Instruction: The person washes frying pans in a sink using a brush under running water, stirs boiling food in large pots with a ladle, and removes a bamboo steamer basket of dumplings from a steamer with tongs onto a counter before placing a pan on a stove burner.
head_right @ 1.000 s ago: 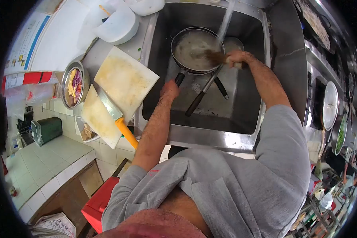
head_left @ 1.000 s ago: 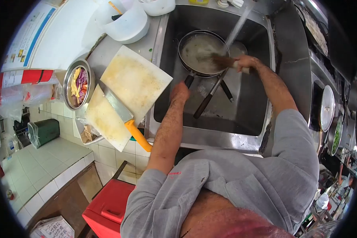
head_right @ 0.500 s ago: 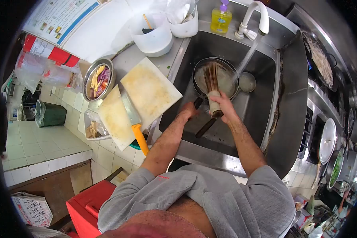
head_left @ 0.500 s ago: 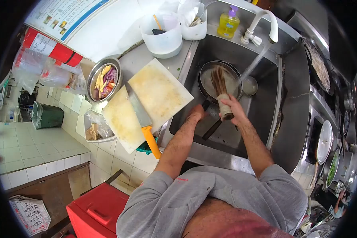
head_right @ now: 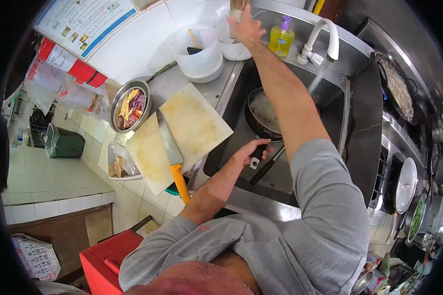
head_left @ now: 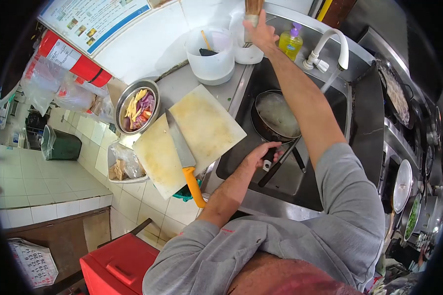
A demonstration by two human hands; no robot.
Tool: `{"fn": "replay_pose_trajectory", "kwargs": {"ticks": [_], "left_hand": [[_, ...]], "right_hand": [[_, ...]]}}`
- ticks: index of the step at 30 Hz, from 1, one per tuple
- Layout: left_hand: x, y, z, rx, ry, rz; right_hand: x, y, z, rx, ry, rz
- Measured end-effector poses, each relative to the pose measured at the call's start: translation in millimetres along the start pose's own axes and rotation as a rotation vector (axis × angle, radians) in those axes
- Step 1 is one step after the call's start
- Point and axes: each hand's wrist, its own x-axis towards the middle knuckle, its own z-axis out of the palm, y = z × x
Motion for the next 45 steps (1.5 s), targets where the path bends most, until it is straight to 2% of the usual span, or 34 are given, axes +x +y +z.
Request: {"fn": "replay_pose_trajectory", "kwargs": {"ticks": [1, 2, 3, 4, 6, 7, 8, 10, 11, 13, 14, 15, 17, 18, 20, 21, 22, 23, 25, 26, 28, 29, 31, 32, 33, 34, 36, 38, 40, 42, 44, 45], "left_hand": [[10, -5, -4, -0.083, -0.184, 0.002], [20, -9, -9, -0.167, -0.369, 0.006], [15, -6, 0, -0.181, -0.329, 0.002], [15, -5, 2, -0.177, -0.329, -0.008], [13, -9, 0, -0.014, -0.171, -0.002], [2, -7, 6, 0.000, -0.123, -0.019], [-11, -11, 13, 0.001, -0.118, -0.046], [-28, -13, 23, 0.311, 0.119, 0.170], [-28, -16, 19, 0.417, 0.143, 0.186], [-42, -15, 18, 0.535, 0.199, 0.240], [-51, -13, 19, 0.640, 0.256, 0.306], [-64, -9, 24, 0.643, 0.260, 0.321], [-86, -8, 32, 0.672, 0.269, 0.318], [-93, -8, 35, 0.686, 0.273, 0.325], [-104, -13, 38, 0.670, 0.239, 0.324], [-108, -15, 42, 0.665, 0.202, 0.310], [-112, -18, 47, 0.659, 0.165, 0.293], [-113, -24, 52, 0.649, 0.146, 0.287], [-108, -31, 59, 0.683, 0.115, 0.264], [-107, -36, 62, 0.698, 0.080, 0.241], [-94, -34, 65, 0.688, 0.045, 0.241], [-83, -34, 61, 0.662, 0.034, 0.250], [-74, -30, 61, 0.643, 0.014, 0.251], [-74, -27, 62, 0.500, -0.025, 0.256], [-74, -28, 60, 0.355, -0.054, 0.256], [-72, -27, 59, 0.355, -0.059, 0.253], [-72, -33, 51, 0.264, -0.114, 0.266], [-72, -34, 52, 0.282, -0.110, 0.272], [-76, -39, 52, 0.298, -0.099, 0.270], [-83, -38, 54, 0.441, -0.063, 0.298], [-87, -41, 52, 0.476, -0.034, 0.301], [-90, -43, 51, 0.518, -0.018, 0.307]], "right_hand": [[9, 11, 11, 0.002, 0.000, 0.010], [16, 21, 23, -0.139, -0.103, -0.027], [24, 35, 36, -0.281, -0.206, -0.064], [28, 46, 46, -0.284, -0.204, -0.054], [35, 72, 57, -0.075, -0.105, -0.419], [41, 80, 55, 0.138, -0.251, -0.370], [36, 94, 56, 0.138, -0.254, -0.343], [32, 105, 36, 0.258, 0.101, -0.457], [3, 105, 9, 0.435, 0.096, -0.354], [-57, 137, -19, 0.806, -0.045, 0.083], [-86, 166, -21, 1.040, -0.142, 0.173], [-115, 194, -15, 1.097, -0.148, 0.320], [-150, 259, 8, 1.081, -0.320, 0.782], [-149, 263, 8, 1.099, -0.307, 0.785], [-136, 267, 10, 1.287, -0.311, 0.931], [-117, 264, 11, 1.303, -0.382, 0.883], [-102, 248, 3, 1.334, -0.365, 0.860], [-85, 230, 0, 1.388, -0.273, 0.929], [-63, 192, -12, 1.341, -0.252, 0.779], [-63, 181, -5, 1.065, -0.087, 0.749], [-90, 173, 9, 0.338, -0.079, 0.326], [-122, 156, 7, 0.243, -0.001, 0.240], [-184, 151, -9, 0.046, -0.266, -0.041], [-210, 156, -25, -0.040, -0.347, -0.114], [-219, 172, -31, 0.000, -0.409, -0.197], [-219, 183, -44, -0.004, -0.408, -0.194], [-219, 209, -69, 0.187, -0.621, -0.333], [-206, 251, -78, 0.227, -0.759, -0.104], [-168, 306, -69, 0.004, -0.488, -0.202], [-141, 289, -84, -0.413, 0.108, -0.216], [-103, 291, -78, -0.345, 0.126, -0.015], [-90, 299, -70, -0.334, 0.115, -0.013]]}}
